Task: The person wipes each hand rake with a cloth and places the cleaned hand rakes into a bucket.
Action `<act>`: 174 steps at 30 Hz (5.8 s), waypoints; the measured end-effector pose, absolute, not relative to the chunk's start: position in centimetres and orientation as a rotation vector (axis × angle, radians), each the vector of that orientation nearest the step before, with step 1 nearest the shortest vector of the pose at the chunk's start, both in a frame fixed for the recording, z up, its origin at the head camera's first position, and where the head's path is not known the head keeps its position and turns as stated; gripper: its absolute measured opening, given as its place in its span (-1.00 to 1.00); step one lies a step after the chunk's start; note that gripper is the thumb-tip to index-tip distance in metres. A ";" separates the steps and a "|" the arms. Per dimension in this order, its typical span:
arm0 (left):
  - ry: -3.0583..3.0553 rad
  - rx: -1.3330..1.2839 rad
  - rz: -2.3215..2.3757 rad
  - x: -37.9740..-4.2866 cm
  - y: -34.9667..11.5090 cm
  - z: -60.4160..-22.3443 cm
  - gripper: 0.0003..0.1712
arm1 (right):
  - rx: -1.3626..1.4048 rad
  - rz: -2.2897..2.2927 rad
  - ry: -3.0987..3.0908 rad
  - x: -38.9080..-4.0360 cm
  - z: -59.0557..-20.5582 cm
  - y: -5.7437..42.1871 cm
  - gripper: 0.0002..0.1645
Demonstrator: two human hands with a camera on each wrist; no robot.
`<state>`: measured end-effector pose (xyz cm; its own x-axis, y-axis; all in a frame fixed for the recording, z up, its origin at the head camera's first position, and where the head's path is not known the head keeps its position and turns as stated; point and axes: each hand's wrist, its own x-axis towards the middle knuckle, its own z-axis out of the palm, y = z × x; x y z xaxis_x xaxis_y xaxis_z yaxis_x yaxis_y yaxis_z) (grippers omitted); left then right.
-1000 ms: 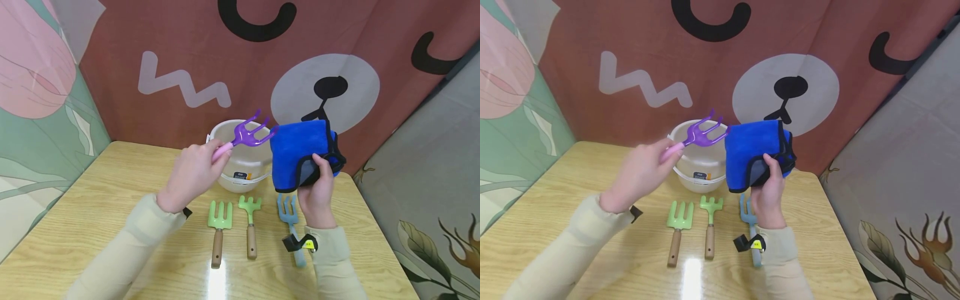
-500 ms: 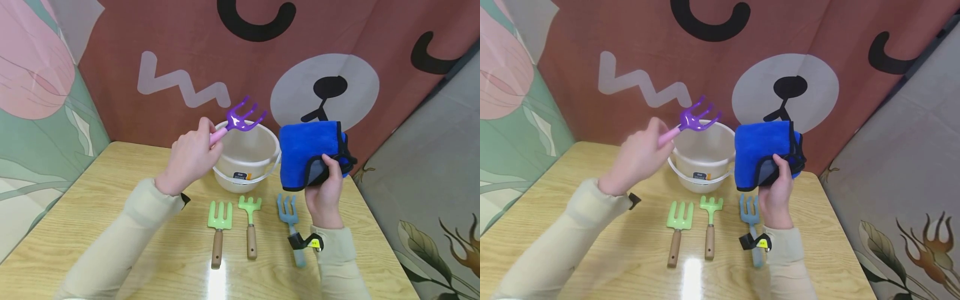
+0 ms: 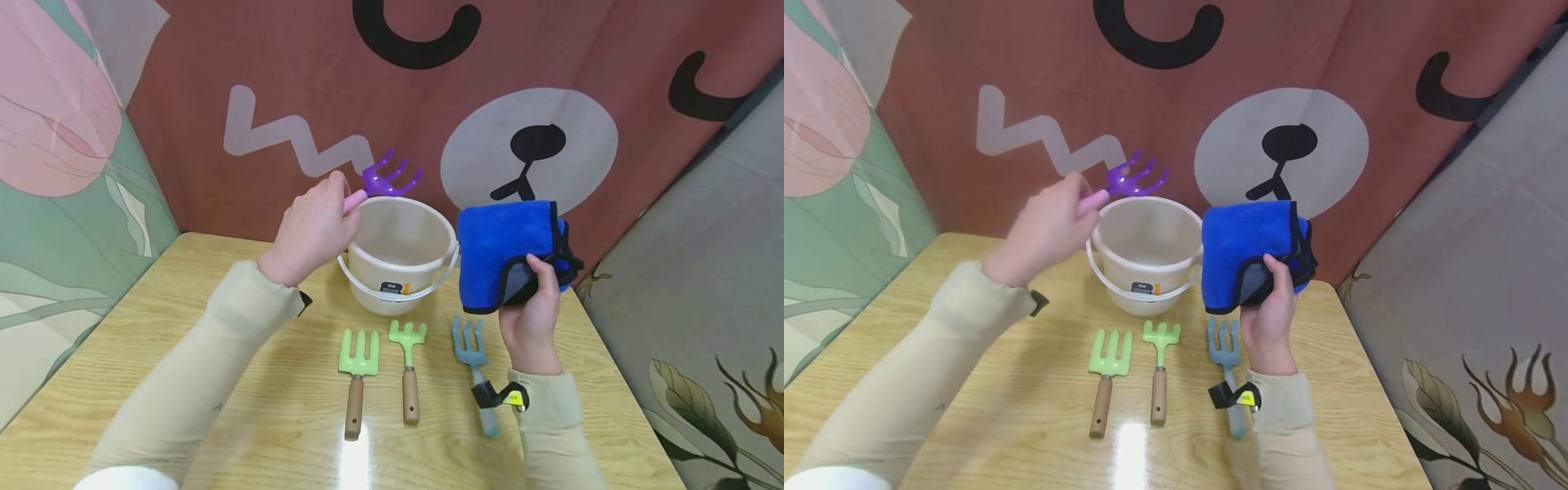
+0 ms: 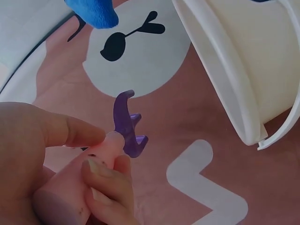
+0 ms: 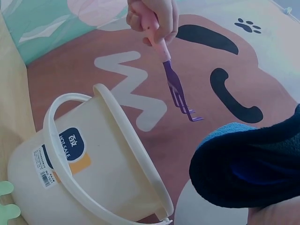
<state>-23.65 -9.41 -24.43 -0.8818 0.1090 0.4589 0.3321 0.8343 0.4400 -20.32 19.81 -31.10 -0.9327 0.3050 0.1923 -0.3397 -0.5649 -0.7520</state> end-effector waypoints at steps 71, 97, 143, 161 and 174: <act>-2.914 -0.320 -0.433 -30.0 -3.9 -29.5 -0.80 | 0.018 2.445 -1.364 -20.1 -32.1 21.1 -0.33; -3.078 -0.319 -0.204 -30.5 -4.0 -29.2 -0.87 | 0.025 2.448 -1.359 -20.1 -32.2 21.2 -0.34; -2.547 -0.435 -0.534 -24.6 -7.1 -23.1 -0.70 | 0.075 2.440 -1.318 -20.2 -32.4 21.2 -0.39; -2.573 -0.460 -0.751 -19.8 -9.6 -24.1 -0.75 | 0.084 2.415 -1.358 -20.3 -32.7 21.4 -0.35; -2.641 -0.540 -0.702 -18.0 -9.9 -29.4 -0.80 | 0.084 2.427 -1.335 -20.5 -33.1 21.5 -0.40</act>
<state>-18.03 -9.86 -29.39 -0.8643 0.2681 0.4255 0.4441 0.8040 0.3954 -20.55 21.47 -33.15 -0.9306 0.2886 0.2253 -0.3448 -0.4839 -0.8043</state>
